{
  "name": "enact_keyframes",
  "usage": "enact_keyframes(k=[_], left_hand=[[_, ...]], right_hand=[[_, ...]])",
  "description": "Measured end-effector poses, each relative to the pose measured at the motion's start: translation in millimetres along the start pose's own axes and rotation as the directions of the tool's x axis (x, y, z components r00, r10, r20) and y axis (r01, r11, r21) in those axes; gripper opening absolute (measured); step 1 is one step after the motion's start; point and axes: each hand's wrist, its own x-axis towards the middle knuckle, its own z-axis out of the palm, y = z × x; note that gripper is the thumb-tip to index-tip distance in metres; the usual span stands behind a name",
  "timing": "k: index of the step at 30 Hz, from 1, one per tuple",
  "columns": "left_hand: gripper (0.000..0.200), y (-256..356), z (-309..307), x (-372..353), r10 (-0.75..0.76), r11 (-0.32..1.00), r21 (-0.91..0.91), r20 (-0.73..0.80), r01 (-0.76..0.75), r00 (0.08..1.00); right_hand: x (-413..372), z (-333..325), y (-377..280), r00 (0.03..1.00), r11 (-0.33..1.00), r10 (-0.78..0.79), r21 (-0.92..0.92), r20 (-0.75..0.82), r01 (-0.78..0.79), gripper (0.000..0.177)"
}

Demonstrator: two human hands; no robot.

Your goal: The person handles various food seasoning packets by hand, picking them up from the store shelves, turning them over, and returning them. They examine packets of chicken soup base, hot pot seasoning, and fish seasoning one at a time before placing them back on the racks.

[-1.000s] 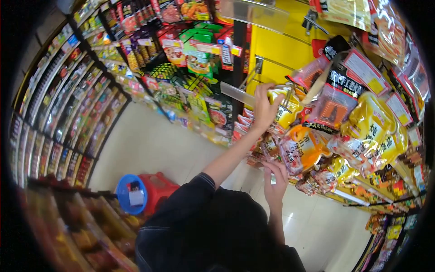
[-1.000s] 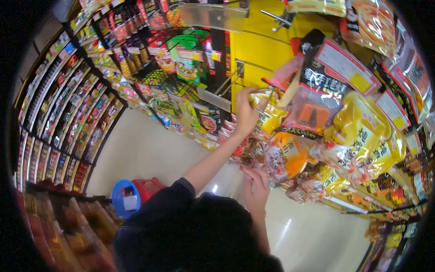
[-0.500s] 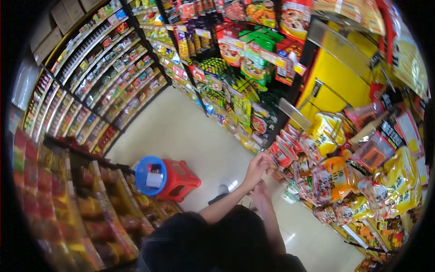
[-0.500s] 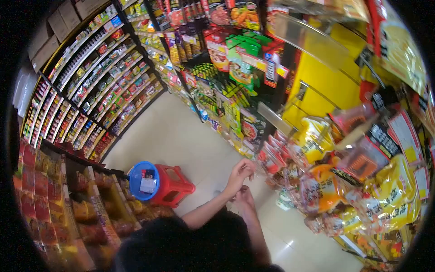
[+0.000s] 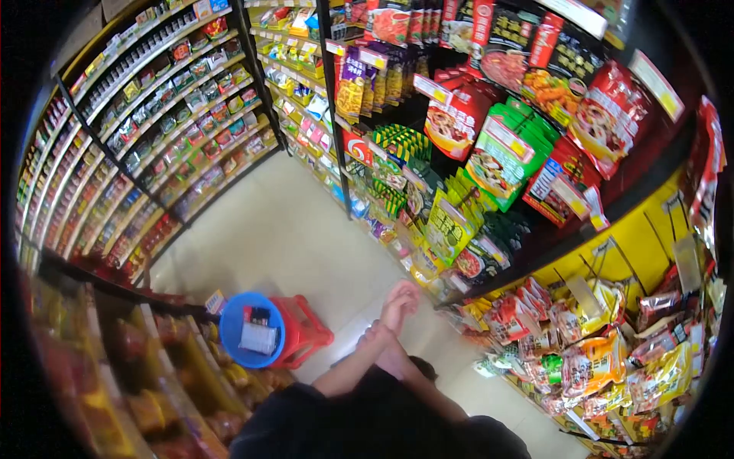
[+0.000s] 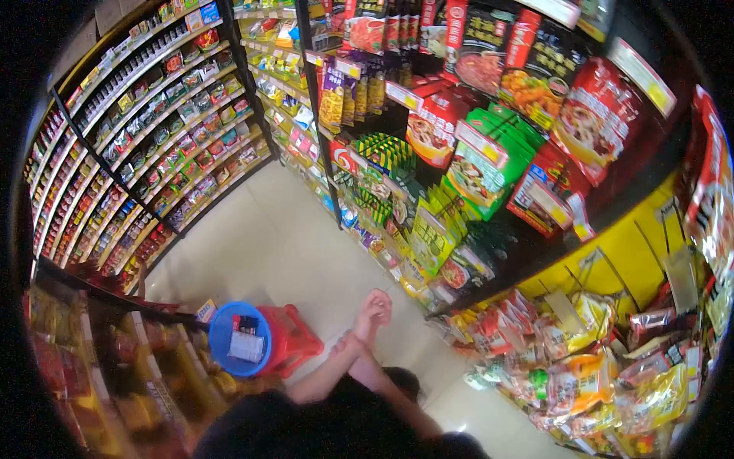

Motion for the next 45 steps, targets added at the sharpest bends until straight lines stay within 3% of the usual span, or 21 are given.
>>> enact_keyframes(k=[3, 6, 7, 10, 13, 17, 19, 22, 23, 26, 27, 28, 29, 33, 36, 38, 40, 41, 45], left_hand=[[0.019, 32, -36, 8, 0.109, 0.994, 0.040, -0.166, -0.103, 0.980], [0.017, 58, -53, 22, 0.162, 0.985, 0.090, -0.216, -0.145, 0.963], [0.016, 68, -55, 32, 0.172, 0.982, 0.107, -0.208, -0.152, 0.963], [0.014, 88, -56, 60, 0.207, 0.973, 0.138, -0.188, -0.183, 0.960], [0.016, 104, -73, 96, 0.277, 0.956, 0.138, -0.154, -0.257, 0.948], [0.014, 134, -114, 143, 0.286, 0.947, 0.202, -0.177, -0.250, 0.942], [0.013, 166, -130, 168, 0.311, 0.935, 0.236, -0.192, -0.264, 0.931], [0.011, 222, -151, 205, 0.331, 0.929, 0.253, -0.241, -0.270, 0.912], [0.010, 242, -152, 216, 0.327, 0.927, 0.268, -0.243, -0.261, 0.913], [0.007, 283, -162, 250, 0.299, 0.926, 0.306, -0.244, -0.219, 0.922], [0.007, 290, -165, 260, 0.286, 0.926, 0.318, -0.247, -0.201, 0.926], [0.007, 296, -169, 268, 0.277, 0.926, 0.329, -0.249, -0.188, 0.928], [0.007, 294, -183, 280, 0.279, 0.891, 0.417, -0.183, -0.183, 0.943], [0.005, 283, -172, 314, 0.135, 0.865, 0.482, 0.043, -0.139, 0.990], [0.007, 264, -159, 343, -0.058, 0.833, 0.548, 0.220, -0.074, 0.974], [0.006, 257, -148, 357, -0.147, 0.829, 0.557, 0.310, -0.055, 0.939], [0.007, 263, -127, 365, -0.240, 0.830, 0.557, 0.384, -0.017, 0.892], [0.008, 270, -119, 366, -0.298, 0.814, 0.581, 0.403, 0.010, 0.865], [0.012, 330, -83, 361, -0.169, 0.665, 0.619, 0.670, -0.419, 0.723]], right_hand=[[43, 4, 16, 0.994, 0.994, 0.099, -0.035, -0.043, -0.101, 0.023], [80, -8, 24, 0.992, 0.992, 0.120, 0.048, -0.029, -0.119, 0.019], [93, -6, 21, 0.988, 0.990, 0.138, -0.020, -0.070, -0.140, 0.021], [124, 11, 2, 0.994, 0.997, 0.075, 0.021, 0.086, -0.077, 0.026], [167, 6, -8, 0.985, 0.996, 0.085, 0.009, 0.153, -0.087, 0.030], [236, 3, -15, 0.963, 0.991, 0.124, 0.022, 0.238, -0.133, 0.034], [278, 13, -24, 0.949, 0.986, 0.164, -0.051, 0.268, -0.156, 0.042], [334, 53, -43, 0.937, 0.971, 0.232, -0.119, 0.260, -0.207, 0.038], [357, 58, -44, 0.932, 0.964, 0.265, -0.065, 0.247, -0.257, 0.035], [409, 67, -63, 0.944, 0.957, 0.232, -0.229, 0.233, -0.179, 0.041], [421, 61, -70, 0.972, 0.888, 0.172, -0.453, 0.160, -0.083, 0.051], [418, 79, -99, 0.960, 0.829, 0.214, -0.554, 0.180, -0.082, 0.056], [423, 68, -104, 0.970, 0.779, 0.202, -0.623, 0.134, -0.076, 0.055], [435, 24, -135, 0.982, 0.594, 0.182, -0.802, 0.048, -0.071, 0.048], [408, 57, -179, 0.996, 0.462, -0.011, -0.883, 0.092, 0.087, 0.039], [401, 60, -185, 0.991, 0.440, -0.125, -0.893, 0.045, 0.096, 0.034], [403, 50, -180, 0.975, 0.500, -0.212, -0.865, -0.071, 0.045, 0.030], [402, 50, -172, 0.939, 0.458, -0.299, -0.889, -0.168, -0.012, 0.026], [405, 58, -161, 0.815, 0.521, -0.556, -0.833, -0.164, 0.188, 0.023]])
